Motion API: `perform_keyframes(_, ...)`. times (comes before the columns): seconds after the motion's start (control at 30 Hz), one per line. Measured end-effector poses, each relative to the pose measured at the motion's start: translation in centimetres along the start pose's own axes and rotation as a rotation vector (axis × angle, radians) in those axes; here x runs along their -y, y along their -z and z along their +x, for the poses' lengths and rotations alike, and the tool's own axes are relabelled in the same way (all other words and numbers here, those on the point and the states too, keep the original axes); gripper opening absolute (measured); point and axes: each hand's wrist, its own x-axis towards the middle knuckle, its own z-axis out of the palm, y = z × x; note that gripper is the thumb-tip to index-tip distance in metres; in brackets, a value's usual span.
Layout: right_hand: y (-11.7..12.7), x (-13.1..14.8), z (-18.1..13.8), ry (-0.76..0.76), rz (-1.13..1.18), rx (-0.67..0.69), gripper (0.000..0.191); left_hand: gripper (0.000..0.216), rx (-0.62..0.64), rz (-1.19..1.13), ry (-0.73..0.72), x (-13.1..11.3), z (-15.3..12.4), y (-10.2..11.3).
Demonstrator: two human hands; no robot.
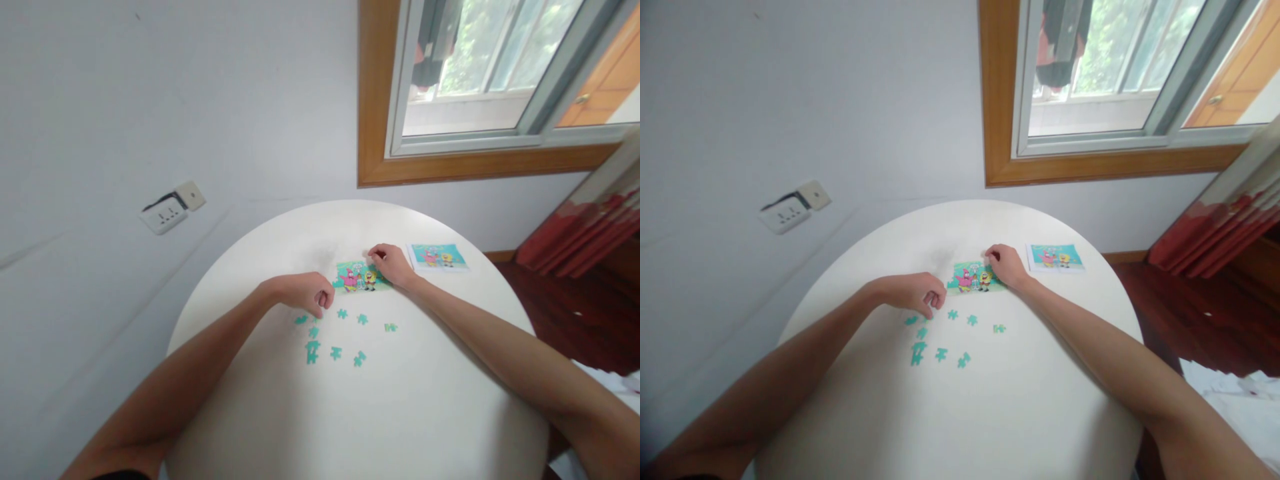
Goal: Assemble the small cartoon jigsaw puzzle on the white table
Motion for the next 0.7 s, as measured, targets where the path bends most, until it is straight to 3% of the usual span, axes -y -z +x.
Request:
perform_keyframes(0.1,-0.1,-0.2,0.0,0.002,-0.002,-0.002,0.022,0.020,-0.026,0.034,0.012,-0.1,-0.3,0.3)
perform_keyframes(0.23,0.0,-0.1,0.0,-0.003,-0.013,0.006,0.022,0.030,0.072,0.035,-0.050,-0.9,-0.7,0.6)
perform_keyframes(0.4,0.2,0.2,-0.1,-0.008,-0.027,0.020,0.022,0.023,0.112,-0.006,-0.141,-1.4,-0.5,0.7)
perform_keyframes(0.63,0.1,0.1,-0.1,-0.006,-0.029,0.019,0.022,0.014,0.044,-0.141,-0.102,0.4,-0.6,1.0)
perform_keyframes(0.7,0.1,0.0,-0.1,-0.002,-0.031,0.022,0.022,0.011,-0.049,-0.192,-0.061,1.2,-0.2,1.1)
